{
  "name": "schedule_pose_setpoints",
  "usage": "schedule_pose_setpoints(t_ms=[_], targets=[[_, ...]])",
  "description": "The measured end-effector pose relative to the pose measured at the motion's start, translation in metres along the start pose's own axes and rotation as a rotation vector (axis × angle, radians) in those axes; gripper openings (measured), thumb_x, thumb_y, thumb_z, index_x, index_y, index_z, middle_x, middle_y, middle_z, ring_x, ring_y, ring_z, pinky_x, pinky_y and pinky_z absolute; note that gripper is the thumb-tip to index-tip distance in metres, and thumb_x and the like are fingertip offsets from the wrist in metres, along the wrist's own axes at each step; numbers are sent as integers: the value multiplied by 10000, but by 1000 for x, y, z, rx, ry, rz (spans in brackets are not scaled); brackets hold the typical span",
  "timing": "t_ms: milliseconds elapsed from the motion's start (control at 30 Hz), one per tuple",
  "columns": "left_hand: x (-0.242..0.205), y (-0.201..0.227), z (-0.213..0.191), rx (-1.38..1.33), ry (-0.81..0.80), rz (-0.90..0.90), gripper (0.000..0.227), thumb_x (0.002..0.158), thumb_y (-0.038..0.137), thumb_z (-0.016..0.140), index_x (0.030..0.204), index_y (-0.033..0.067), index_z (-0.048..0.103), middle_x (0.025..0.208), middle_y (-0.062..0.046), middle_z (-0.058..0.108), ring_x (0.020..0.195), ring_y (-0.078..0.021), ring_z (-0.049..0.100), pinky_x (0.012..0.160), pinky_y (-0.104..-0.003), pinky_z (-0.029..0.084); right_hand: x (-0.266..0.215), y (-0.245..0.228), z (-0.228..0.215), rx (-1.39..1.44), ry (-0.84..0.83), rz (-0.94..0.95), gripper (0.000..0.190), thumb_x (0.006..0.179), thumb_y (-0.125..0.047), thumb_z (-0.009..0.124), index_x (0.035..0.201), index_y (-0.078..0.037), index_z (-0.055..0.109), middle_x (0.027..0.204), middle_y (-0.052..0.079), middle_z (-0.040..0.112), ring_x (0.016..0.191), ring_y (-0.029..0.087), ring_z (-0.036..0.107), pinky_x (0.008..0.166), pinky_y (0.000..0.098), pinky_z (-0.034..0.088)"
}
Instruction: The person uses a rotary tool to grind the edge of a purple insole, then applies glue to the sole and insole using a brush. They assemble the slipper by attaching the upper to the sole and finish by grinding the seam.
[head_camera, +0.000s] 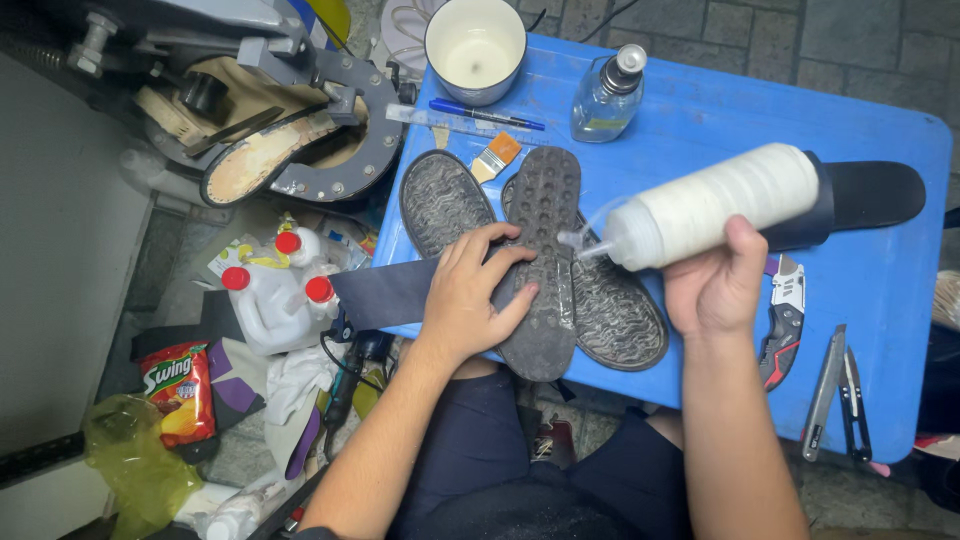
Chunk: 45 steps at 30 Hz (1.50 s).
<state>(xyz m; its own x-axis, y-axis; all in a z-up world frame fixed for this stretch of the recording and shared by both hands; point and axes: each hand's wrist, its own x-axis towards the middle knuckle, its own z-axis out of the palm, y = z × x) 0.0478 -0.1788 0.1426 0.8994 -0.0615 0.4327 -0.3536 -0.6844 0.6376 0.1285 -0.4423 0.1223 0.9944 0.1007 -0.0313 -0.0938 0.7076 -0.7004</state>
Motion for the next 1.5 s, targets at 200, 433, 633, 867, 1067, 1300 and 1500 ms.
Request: schedule_pose_setpoints(t_ms=[200,433,633,867,1067,1300,1500], targets=[[0,0,7,19,18,-38,304,833,212,775,1118,123,723,1276,-62,631,1201,-292,614,1014,-423,481,-22,17,-26,-258,61,-271,567,997,-243,735,1433,0,467,1319,117,603,1227,250,628,1113,417,538],[-3,-1,7,3,52,-17,297,838,192,776,1123,119,733,1278,-55,648,1198,-281,629,1008,-417,493,-25,34,-38,-385,72,-360,581,993,-220,805,1427,-10,481,1318,83,590,1182,180,606,1108,340,495],[-3,-1,6,8,46,-17,281,842,168,763,1116,116,735,1278,-53,657,1204,-273,637,1012,-412,495,-25,35,-32,-419,80,-382,611,989,-245,822,1434,-20,470,1286,81,575,1205,177,589,1128,338,478],[-2,0,8,7,75,-2,266,843,138,752,1107,105,740,1268,-57,664,1192,-278,641,1020,-416,506,-28,37,-29,-440,102,-405,648,983,-265,820,1452,-20,445,1360,84,561,1226,174,578,1143,338,469],[-3,0,7,4,80,3,263,843,124,752,1105,103,740,1262,-58,667,1190,-282,646,1019,-415,512,-28,36,-30,-478,103,-421,634,993,-278,812,1450,-16,460,1302,85,569,1217,170,582,1140,331,470],[-3,0,7,2,86,-1,248,852,119,749,1099,103,748,1255,-55,673,1186,-276,650,1016,-413,516,-36,33,-29,-437,102,-387,603,987,-277,821,1412,-19,480,1255,76,581,1169,162,599,1097,325,492],[-3,0,9,3,87,-11,238,857,121,747,1095,104,752,1256,-51,678,1185,-268,652,1002,-404,515,-44,31,-30,-418,120,-366,575,979,-281,827,1377,-21,503,1240,69,588,1144,156,599,1078,321,495]])
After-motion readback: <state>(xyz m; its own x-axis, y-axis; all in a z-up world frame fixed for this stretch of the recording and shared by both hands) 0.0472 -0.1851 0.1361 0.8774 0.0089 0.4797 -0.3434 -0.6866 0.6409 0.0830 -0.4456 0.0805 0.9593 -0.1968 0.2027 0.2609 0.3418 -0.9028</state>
